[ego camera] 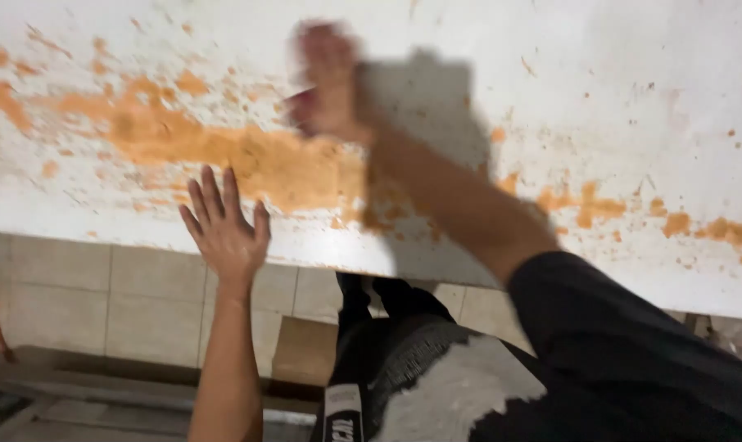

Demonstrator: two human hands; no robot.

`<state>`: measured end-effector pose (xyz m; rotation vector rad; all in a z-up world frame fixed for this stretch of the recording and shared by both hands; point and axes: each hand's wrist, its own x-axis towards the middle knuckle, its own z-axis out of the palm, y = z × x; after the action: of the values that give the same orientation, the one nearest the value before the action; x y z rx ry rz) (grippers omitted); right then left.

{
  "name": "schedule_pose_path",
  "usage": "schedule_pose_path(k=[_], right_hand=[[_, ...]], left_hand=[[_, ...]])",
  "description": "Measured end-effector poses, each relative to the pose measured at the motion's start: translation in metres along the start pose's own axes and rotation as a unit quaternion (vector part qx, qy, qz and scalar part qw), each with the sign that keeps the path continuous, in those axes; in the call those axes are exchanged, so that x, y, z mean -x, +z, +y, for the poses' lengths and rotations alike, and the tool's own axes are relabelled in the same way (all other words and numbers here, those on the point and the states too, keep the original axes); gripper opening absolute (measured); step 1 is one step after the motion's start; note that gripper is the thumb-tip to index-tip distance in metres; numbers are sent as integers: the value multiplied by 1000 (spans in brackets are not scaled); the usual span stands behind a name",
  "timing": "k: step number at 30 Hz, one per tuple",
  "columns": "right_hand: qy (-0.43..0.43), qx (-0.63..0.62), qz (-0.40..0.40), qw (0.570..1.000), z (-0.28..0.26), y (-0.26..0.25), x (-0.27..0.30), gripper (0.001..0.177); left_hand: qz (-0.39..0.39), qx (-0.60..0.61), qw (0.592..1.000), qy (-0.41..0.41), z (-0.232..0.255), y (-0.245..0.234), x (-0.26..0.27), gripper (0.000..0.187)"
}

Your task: The person washes a green bowl, a red cloth, a metal bowl, and a plastic container in the sink, then uses the red cloth to wipe a white countertop. The person repeats wiping the countertop after rinsing the cloth again.

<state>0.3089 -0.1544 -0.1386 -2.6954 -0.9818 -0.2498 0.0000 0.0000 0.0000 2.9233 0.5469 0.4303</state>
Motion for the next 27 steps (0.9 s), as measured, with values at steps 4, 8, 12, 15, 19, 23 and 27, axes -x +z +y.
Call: schedule_pose_path(k=[4,8,12,15,19,23,27], right_hand=[[-182,-106,-108,972,-108,-116,26,81],[-141,-68,-70,985,41,-117,85,114],[80,-22,-50,995,254,-181,182,127],[341,-15,-33,939,364,-238,277,81],[492,131,8,861,422,-205,317,66],[177,286,218,916,292,-136,214,44],[164,-49,172,970,28,-104,40,88]], left_hand=[[-17,20,1000,9,-4,1,7,62],[-4,20,1000,15,-1,0,5,58],[4,28,1000,14,1,7,4,58],[73,-3,997,16,0,16,2,67],[56,-10,998,0,-1,15,0,74],[28,2,999,-30,3,9,7,76],[3,1,999,-37,1,14,1,69]])
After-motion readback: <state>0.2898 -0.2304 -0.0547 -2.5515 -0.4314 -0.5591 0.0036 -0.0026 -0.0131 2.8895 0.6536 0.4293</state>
